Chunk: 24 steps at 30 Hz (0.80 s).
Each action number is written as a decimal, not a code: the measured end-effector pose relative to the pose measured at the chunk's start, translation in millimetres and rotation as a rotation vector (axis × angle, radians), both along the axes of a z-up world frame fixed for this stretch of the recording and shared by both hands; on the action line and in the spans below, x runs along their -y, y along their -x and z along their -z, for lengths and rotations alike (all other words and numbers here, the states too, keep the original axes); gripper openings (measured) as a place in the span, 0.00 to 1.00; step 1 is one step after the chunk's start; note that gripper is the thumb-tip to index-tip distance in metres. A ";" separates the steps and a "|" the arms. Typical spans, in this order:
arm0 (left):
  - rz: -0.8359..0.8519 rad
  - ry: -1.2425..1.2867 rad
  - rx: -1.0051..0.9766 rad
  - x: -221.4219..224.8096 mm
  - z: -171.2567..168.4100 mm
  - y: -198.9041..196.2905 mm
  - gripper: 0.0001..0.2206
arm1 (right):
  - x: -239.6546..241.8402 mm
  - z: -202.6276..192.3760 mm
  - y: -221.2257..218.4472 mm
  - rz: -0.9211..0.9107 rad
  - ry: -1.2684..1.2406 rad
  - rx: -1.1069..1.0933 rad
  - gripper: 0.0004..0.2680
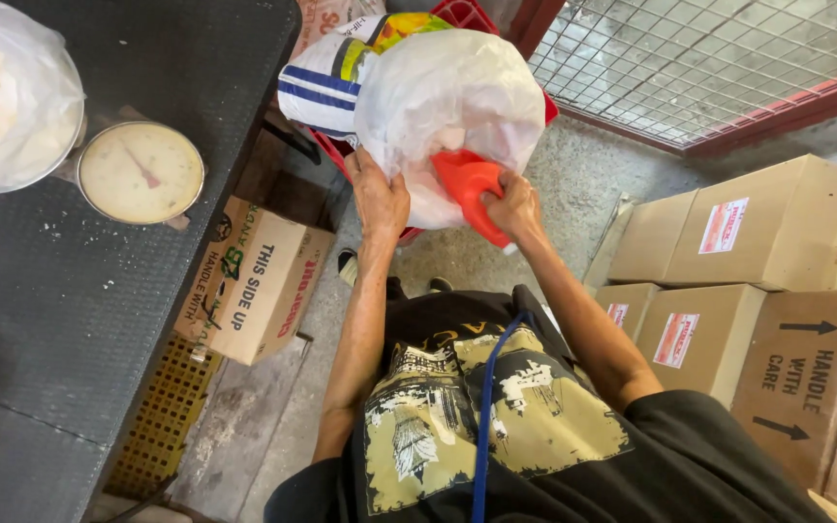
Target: Scooping white powder from a large sack into smaller plastic bags.
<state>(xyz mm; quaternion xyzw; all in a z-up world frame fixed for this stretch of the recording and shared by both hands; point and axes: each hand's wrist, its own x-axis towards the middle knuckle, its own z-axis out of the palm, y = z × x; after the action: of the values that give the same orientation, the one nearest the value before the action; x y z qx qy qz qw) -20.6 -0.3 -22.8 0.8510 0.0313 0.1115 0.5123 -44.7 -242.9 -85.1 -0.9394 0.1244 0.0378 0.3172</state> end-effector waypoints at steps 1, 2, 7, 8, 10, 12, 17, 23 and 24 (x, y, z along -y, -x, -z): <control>0.003 -0.001 0.004 1.4 -1.1 -1.1 0.27 | -4.9 9.8 -8.9 0.003 -0.001 0.004 0.10; 0.011 0.002 0.023 2.7 -2.4 -2.3 0.27 | -9.9 19.4 -18.0 0.126 -0.360 -0.091 0.10; 0.028 -0.007 0.059 -1.3 1.9 -5.4 0.30 | -31.1 0.9 -32.6 0.393 -0.860 -0.388 0.12; 0.024 -0.006 0.050 -1.3 0.6 -11.1 0.30 | -33.5 -2.3 -33.0 0.388 -0.981 -0.374 0.13; 0.014 0.000 0.015 0.2 -1.8 -3.2 0.31 | -45.2 -12.5 -20.5 0.391 -1.093 -0.385 0.15; -0.010 -0.012 0.001 5.1 -11.6 -5.4 0.31 | -61.9 -33.4 -25.3 0.554 -0.914 -0.382 0.17; -0.056 -0.069 -0.044 -8.1 -11.9 -19.0 0.30 | -68.5 -13.0 -30.4 0.665 -0.859 -0.172 0.17; -0.001 -0.120 -0.026 -23.8 -20.8 -25.5 0.26 | -33.6 -26.5 -36.5 0.656 -0.873 -0.053 0.20; 0.036 -0.123 -0.061 -24.7 -22.3 -25.1 0.27 | -22.2 -12.6 -40.6 0.575 -0.744 0.020 0.19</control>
<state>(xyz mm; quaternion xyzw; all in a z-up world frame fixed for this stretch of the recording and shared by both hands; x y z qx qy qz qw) 4.4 24.4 -0.5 0.8842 0.0246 0.0780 0.4599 -4.0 -220.7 -72.5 -0.6898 0.3543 -0.0187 0.6312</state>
